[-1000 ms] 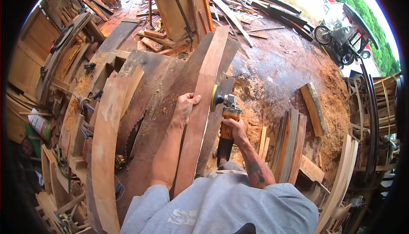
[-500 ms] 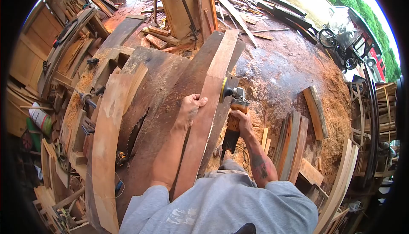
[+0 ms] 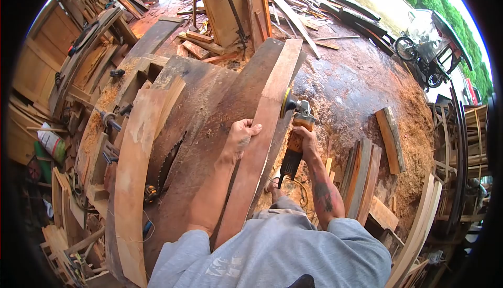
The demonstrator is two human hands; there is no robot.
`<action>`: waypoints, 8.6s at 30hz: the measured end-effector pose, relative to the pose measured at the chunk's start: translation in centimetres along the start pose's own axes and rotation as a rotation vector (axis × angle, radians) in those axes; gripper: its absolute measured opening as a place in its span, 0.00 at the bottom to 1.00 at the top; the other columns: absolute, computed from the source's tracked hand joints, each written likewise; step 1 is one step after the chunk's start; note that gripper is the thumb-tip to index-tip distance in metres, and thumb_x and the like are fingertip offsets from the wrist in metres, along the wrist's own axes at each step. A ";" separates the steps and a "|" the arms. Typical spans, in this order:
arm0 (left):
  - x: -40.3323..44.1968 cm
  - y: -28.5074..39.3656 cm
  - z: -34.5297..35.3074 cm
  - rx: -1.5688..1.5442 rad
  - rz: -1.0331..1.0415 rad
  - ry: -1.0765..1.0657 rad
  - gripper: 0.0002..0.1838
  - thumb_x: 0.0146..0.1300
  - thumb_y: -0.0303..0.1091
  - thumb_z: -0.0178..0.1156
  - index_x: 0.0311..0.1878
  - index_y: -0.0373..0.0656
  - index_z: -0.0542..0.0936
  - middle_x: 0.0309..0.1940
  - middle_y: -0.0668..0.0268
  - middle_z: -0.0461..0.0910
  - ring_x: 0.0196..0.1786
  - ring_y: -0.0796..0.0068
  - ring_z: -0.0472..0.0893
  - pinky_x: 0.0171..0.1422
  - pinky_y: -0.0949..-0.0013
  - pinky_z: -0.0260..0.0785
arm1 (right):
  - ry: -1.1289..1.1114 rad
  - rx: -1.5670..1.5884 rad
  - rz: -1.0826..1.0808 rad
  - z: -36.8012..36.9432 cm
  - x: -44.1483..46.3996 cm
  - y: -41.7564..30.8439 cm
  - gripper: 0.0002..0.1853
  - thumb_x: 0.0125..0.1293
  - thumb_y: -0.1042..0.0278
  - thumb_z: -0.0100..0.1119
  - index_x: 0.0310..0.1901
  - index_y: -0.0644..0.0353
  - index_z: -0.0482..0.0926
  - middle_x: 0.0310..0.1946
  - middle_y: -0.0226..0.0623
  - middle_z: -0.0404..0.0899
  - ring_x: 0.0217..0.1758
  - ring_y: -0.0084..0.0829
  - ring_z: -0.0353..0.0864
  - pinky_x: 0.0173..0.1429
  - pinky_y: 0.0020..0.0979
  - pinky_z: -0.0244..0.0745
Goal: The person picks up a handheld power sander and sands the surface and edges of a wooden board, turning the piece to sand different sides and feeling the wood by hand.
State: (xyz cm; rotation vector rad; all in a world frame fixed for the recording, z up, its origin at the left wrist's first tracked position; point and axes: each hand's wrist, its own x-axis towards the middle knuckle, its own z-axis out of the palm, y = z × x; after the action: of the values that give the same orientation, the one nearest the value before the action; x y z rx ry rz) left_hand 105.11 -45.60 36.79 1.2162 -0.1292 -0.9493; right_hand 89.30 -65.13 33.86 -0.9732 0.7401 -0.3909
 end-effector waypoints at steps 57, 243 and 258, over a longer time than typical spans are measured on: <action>-39.0 -17.5 -12.0 0.906 0.231 0.667 0.22 0.64 0.21 0.67 0.61 0.35 0.76 0.50 0.51 0.82 0.49 0.55 0.84 0.54 0.59 0.78 | -0.047 -0.220 0.132 -5.8 -23.1 6.6 0.18 0.59 0.61 0.62 0.44 0.68 0.81 0.29 0.40 0.83 0.29 0.33 0.84 0.34 0.34 0.81; -45.2 -6.5 -3.3 -0.033 0.056 0.122 0.25 0.71 0.28 0.63 0.68 0.28 0.73 0.38 0.61 0.88 0.36 0.84 0.84 0.42 0.80 0.75 | -0.188 -0.234 -0.036 -0.8 -34.1 12.2 0.15 0.54 0.67 0.68 0.42 0.66 0.83 0.30 0.37 0.85 0.30 0.30 0.85 0.38 0.34 0.82; -44.8 8.6 0.0 -0.261 0.308 -0.145 0.14 0.65 0.28 0.66 0.50 0.32 0.78 0.36 0.64 0.84 0.34 0.79 0.84 0.42 0.77 0.78 | -0.010 -0.117 -0.086 -1.0 -39.6 11.1 0.15 0.57 0.65 0.62 0.43 0.66 0.78 0.28 0.41 0.82 0.26 0.33 0.83 0.32 0.34 0.80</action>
State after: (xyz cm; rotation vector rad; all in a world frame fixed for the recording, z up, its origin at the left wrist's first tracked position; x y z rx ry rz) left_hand 81.83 -15.01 61.35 0.8572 -0.2904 -0.7564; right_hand 60.84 -35.98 39.44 -1.1195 0.7199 -0.4209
